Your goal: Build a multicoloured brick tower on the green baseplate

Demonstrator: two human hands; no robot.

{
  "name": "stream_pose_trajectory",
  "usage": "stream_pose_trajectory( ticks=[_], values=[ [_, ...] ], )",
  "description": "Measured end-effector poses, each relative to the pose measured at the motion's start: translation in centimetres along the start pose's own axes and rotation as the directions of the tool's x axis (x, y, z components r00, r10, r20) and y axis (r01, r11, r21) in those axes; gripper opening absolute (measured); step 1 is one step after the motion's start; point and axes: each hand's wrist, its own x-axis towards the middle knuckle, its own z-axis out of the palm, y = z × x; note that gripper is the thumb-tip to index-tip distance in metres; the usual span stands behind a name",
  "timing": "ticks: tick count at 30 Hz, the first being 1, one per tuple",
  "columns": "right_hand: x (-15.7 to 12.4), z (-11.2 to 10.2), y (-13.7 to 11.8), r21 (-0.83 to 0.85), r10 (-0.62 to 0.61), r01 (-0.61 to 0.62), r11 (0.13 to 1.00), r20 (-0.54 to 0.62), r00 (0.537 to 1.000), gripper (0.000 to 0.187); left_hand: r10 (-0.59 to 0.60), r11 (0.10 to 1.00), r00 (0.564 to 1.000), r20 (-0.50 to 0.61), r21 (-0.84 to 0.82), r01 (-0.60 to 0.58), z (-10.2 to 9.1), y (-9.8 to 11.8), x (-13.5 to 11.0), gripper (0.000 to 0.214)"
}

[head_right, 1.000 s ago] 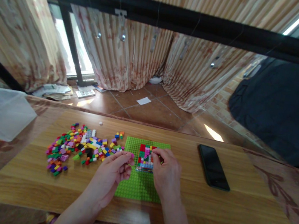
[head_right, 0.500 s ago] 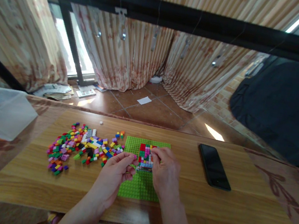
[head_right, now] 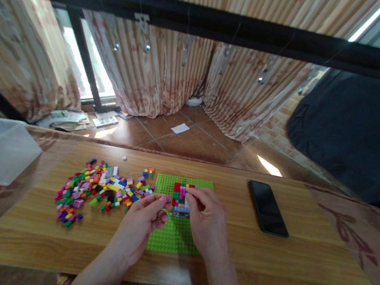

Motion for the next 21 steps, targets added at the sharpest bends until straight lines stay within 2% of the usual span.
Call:
stream_pose_trajectory(
  ticks=[5, 10, 15, 18, 21],
  values=[
    [-0.4, 0.2, -1.2, 0.134, -0.036, 0.015, 0.991, 0.158, 0.987, 0.015, -0.002, 1.0, 0.997, 0.073, -0.015, 0.003, 0.1, 0.0, 0.0, 0.024],
    [-0.4, 0.3, -1.8, 0.17, -0.054, 0.023, 0.985, 0.175, 0.983, 0.012, -0.011, 1.0, 0.992, 0.127, -0.01, 0.012, 0.2, 0.0, 0.0, 0.024],
    [-0.4, -0.1, -1.5, 0.123, -0.072, 0.051, 0.991, 0.172, 0.983, 0.013, -0.014, 0.999, 0.989, 0.146, 0.033, 0.009, 0.3, -0.2, -0.3, 0.024],
    [-0.3, -0.7, -0.6, 0.075, -0.051, 0.041, 0.996, 0.136, 0.989, 0.013, -0.005, 1.0, 0.995, 0.101, 0.03, 0.002, 0.4, -0.2, -0.2, 0.026],
    [0.0, -1.3, 0.4, -0.006, 0.0, 0.0, 1.0, 0.1, 0.995, 0.014, 0.036, 0.999, 0.999, -0.003, -0.006, -0.036, 0.3, -0.1, 0.0, 0.025]
  ],
)
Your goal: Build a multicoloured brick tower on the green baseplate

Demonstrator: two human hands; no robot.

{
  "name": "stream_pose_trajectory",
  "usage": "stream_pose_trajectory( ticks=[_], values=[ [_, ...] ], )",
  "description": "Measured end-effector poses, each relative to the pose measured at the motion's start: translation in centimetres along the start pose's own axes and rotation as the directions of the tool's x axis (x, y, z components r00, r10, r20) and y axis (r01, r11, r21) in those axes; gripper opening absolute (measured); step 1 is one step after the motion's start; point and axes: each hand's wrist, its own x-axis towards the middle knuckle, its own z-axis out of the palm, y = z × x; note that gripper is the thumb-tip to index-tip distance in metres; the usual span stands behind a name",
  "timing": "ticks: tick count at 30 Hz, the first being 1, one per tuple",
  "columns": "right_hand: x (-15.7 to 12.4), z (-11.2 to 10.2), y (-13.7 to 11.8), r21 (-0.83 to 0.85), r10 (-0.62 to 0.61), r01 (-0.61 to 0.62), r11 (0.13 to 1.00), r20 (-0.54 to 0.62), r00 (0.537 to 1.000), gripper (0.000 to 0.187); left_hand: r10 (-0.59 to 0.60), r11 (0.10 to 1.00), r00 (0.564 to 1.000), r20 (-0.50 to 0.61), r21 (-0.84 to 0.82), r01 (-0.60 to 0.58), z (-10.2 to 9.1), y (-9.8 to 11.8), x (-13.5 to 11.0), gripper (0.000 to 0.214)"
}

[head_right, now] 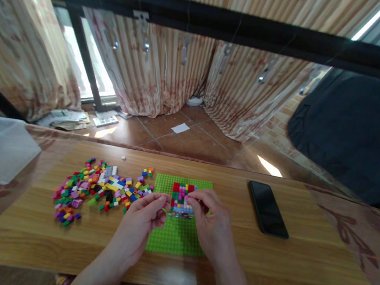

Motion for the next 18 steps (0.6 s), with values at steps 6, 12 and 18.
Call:
stream_pose_trajectory(
  ticks=[6, 12, 18],
  values=[
    [0.2, 0.2, 0.8, -0.083, -0.032, 0.034, 0.996, 0.028, 0.999, 0.015, -0.006, 1.0, 0.991, -0.13, -0.004, 0.005, -0.1, 0.2, 0.2, 0.024],
    [0.2, 0.9, 0.9, -0.082, -0.045, 0.048, 0.996, 0.029, 0.999, 0.017, -0.025, 0.999, 0.991, -0.129, 0.035, 0.03, 0.1, 0.0, 0.3, 0.028],
    [0.3, 1.1, 1.0, -0.048, -0.025, 0.025, 0.999, -0.002, 1.0, 0.016, -0.032, 0.998, 0.995, -0.097, 0.058, 0.038, 0.0, -0.1, 0.2, 0.029]
  ],
)
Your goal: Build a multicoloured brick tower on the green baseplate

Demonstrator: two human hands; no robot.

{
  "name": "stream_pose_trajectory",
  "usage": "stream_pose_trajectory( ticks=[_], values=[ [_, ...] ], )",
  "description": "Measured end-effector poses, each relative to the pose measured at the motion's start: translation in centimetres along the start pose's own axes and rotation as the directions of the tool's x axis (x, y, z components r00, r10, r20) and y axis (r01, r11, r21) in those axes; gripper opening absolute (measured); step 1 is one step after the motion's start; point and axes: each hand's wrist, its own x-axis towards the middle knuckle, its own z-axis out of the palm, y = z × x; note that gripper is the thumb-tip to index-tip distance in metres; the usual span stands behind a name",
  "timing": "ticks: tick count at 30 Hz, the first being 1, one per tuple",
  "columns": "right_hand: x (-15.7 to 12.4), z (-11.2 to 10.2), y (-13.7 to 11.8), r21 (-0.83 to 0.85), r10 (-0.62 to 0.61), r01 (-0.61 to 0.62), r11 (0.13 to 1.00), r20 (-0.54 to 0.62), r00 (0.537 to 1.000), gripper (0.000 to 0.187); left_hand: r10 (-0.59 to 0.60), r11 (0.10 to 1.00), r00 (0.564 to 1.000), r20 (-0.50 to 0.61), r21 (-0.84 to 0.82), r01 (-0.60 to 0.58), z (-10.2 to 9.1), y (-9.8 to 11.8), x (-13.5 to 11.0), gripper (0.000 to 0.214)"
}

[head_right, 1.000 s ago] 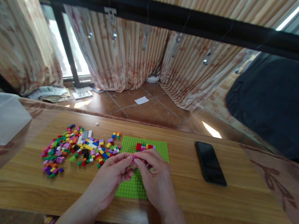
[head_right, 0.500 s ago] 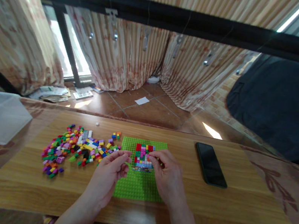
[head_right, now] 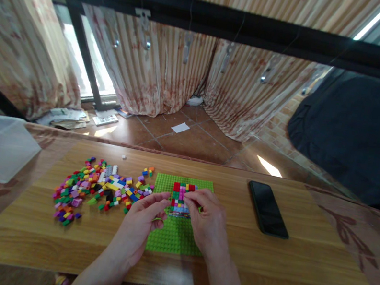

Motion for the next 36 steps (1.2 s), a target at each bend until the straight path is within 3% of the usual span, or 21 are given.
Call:
stream_pose_trajectory(
  ticks=[13, 21, 24, 28, 33, 36],
  values=[
    [0.1, 0.0, -0.4, 0.009, -0.007, 0.007, 1.0, 0.026, 1.0, 0.016, 0.01, 0.999, 1.0, 0.001, 0.036, -0.01, 0.0, -0.1, -0.1, 0.027],
    [0.0, 0.4, -0.4, 0.054, 0.03, -0.029, 0.998, -0.017, 0.999, 0.016, 0.027, 0.999, 1.0, -0.008, 0.036, -0.026, 0.1, -0.2, -0.1, 0.024],
    [0.0, 0.1, -0.2, 0.1, 0.073, -0.062, 0.993, -0.12, 0.99, 0.016, 0.028, 0.999, 1.0, -0.01, 0.021, -0.028, 0.0, -0.2, -0.1, 0.022],
    [0.4, -0.3, 0.9, 0.072, 0.188, -0.174, 0.982, -0.288, 0.939, 0.03, 0.044, 0.998, 0.998, -0.037, 0.048, -0.042, 0.2, -0.1, -0.1, 0.021],
    [0.4, 0.1, 1.6, 0.139, 0.301, -0.286, 0.948, -0.105, 0.948, 0.043, 0.175, 0.976, 0.984, 0.017, 0.127, -0.175, 0.2, -1.4, 0.7, 0.024],
    [0.3, 0.4, 1.3, 0.155, 0.332, -0.318, 0.935, -0.071, 0.941, 0.043, 0.247, 0.946, 0.966, 0.076, 0.199, -0.257, 0.0, -2.6, 1.3, 0.031]
  ],
)
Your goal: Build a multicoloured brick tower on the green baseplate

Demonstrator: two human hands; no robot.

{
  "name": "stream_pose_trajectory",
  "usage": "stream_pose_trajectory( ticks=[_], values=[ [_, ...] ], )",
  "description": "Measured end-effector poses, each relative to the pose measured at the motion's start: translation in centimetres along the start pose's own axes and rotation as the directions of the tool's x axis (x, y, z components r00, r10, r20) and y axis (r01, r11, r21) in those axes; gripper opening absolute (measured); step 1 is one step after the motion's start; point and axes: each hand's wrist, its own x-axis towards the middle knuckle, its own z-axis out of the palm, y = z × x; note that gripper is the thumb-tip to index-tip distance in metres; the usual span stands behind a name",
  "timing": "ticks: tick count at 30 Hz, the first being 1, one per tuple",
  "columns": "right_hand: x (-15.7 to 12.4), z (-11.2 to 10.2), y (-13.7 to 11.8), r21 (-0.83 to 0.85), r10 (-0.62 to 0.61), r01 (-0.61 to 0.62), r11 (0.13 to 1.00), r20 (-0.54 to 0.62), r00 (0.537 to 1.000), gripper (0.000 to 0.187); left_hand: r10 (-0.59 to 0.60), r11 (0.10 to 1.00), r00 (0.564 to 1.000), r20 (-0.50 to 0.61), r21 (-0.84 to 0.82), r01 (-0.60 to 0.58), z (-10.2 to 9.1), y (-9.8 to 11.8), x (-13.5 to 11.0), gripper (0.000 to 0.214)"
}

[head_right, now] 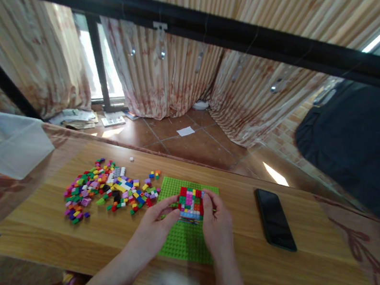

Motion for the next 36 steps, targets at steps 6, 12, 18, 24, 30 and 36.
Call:
stream_pose_trajectory(
  ticks=[6, 12, 18, 24, 30, 36],
  values=[
    [-0.1, -0.3, 0.2, -0.015, 0.016, -0.017, 1.0, -0.044, 0.999, 0.039, 0.043, 0.998, 0.997, 0.062, 0.039, -0.045, 0.0, -1.1, 0.0, 0.033],
    [0.0, -0.1, 0.1, -0.116, 0.011, -0.02, 0.993, -0.08, 0.997, 0.038, 0.046, 0.977, 0.998, 0.044, 0.208, -0.054, 0.2, -0.8, -1.0, 0.034],
    [0.2, 0.5, 0.1, -0.141, -0.031, 0.025, 0.99, -0.042, 0.999, 0.039, 0.088, 0.969, 0.995, 0.043, 0.227, -0.096, -0.2, -0.6, -1.7, 0.035],
    [-0.3, 0.5, -1.2, -0.32, -0.112, 0.044, 0.946, -0.197, 0.974, 0.038, 0.085, 0.989, 0.994, 0.071, 0.118, -0.094, -0.1, -0.3, -1.7, 0.029],
    [-3.0, 2.5, -5.0, -0.301, -0.455, 0.388, 0.871, -0.201, 0.867, 0.019, 0.168, 0.978, 0.944, -0.283, -0.073, -0.196, -1.8, 3.0, -0.7, 0.018],
    [-5.5, 7.9, -5.7, -0.159, -0.501, 0.524, 0.837, 0.161, 0.85, 0.021, 0.249, 0.924, 0.801, -0.545, -0.113, -0.365, -5.1, 4.6, 0.3, 0.019]
  ],
)
